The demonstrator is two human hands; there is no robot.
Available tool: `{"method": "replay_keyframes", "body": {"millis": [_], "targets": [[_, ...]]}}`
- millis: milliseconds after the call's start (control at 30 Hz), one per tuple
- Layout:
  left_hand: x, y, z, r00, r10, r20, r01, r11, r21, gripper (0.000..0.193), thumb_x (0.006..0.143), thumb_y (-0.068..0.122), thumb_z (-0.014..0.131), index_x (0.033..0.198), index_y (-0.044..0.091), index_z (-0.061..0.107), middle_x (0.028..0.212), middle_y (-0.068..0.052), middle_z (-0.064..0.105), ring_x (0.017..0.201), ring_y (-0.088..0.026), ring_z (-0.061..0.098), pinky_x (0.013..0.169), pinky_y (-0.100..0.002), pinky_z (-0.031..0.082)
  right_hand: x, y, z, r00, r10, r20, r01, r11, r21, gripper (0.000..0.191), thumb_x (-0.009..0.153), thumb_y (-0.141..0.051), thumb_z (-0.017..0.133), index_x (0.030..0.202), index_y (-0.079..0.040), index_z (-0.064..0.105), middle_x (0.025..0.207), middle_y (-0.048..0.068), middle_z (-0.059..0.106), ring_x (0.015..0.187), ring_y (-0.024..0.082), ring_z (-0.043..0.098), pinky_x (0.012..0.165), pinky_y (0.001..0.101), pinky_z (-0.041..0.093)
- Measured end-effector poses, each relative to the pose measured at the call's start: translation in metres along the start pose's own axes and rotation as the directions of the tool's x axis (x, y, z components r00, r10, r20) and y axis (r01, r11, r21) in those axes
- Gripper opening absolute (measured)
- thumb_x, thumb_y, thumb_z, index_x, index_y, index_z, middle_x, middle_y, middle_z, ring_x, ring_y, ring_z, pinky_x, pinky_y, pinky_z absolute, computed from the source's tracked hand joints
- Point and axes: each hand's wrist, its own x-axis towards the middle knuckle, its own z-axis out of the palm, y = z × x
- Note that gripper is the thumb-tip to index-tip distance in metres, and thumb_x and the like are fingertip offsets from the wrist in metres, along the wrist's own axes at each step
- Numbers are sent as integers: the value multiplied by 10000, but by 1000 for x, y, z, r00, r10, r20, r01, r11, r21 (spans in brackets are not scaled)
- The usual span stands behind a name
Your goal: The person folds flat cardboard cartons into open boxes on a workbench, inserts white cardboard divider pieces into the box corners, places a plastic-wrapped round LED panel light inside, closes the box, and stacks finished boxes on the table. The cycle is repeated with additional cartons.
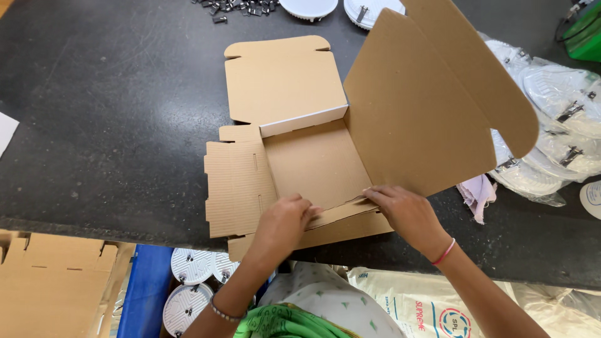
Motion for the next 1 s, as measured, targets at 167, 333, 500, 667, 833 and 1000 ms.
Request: {"method": "replay_keyframes", "body": {"millis": [167,333,500,667,833,1000], "targets": [[-15,15,1,999,10,34,-11,999,36,509,837,493,759,931,-8,755,932,-143,678,914,-329,667,785,-457,537,-3,2,5,996,-76,-51,71,992,-105,497,768,-37,647,1246,-167,687,1203,34,710,1122,303,645,914,411,535],[-6,-2,18,989,30,148,-37,998,47,345,859,350,728,964,24,768,995,-116,681,959,-332,652,835,-459,523,8,2,16,997,-81,-16,81,996,-37,345,778,1,600,1045,-163,744,1034,21,736,1064,280,669,944,425,532],[23,-22,24,967,110,229,-121,992,33,238,856,271,758,898,40,795,1011,-146,656,992,-357,631,831,-453,519,35,10,20,991,-83,100,87,996,-31,252,787,-11,605,934,-151,754,897,51,728,937,288,687,833,435,543],[31,-24,17,987,78,138,-70,996,-57,316,760,246,799,973,24,725,965,-142,713,919,-360,687,794,-453,539,53,16,10,980,-53,191,53,999,8,245,743,-38,640,952,-116,740,881,81,720,885,315,692,741,454,547],[20,-14,13,994,29,108,-32,999,21,225,794,243,788,926,65,745,922,-140,735,892,-365,693,772,-471,536,42,2,-1,993,-29,118,20,997,81,253,760,31,596,917,-118,727,925,50,727,913,305,699,743,450,552],[28,-20,17,975,33,220,-44,998,44,195,813,211,777,969,95,764,904,-179,736,914,-369,695,800,-473,538,40,2,0,992,2,128,-15,994,105,208,787,-11,631,928,-126,731,908,63,736,906,310,702,737,465,548]]}}
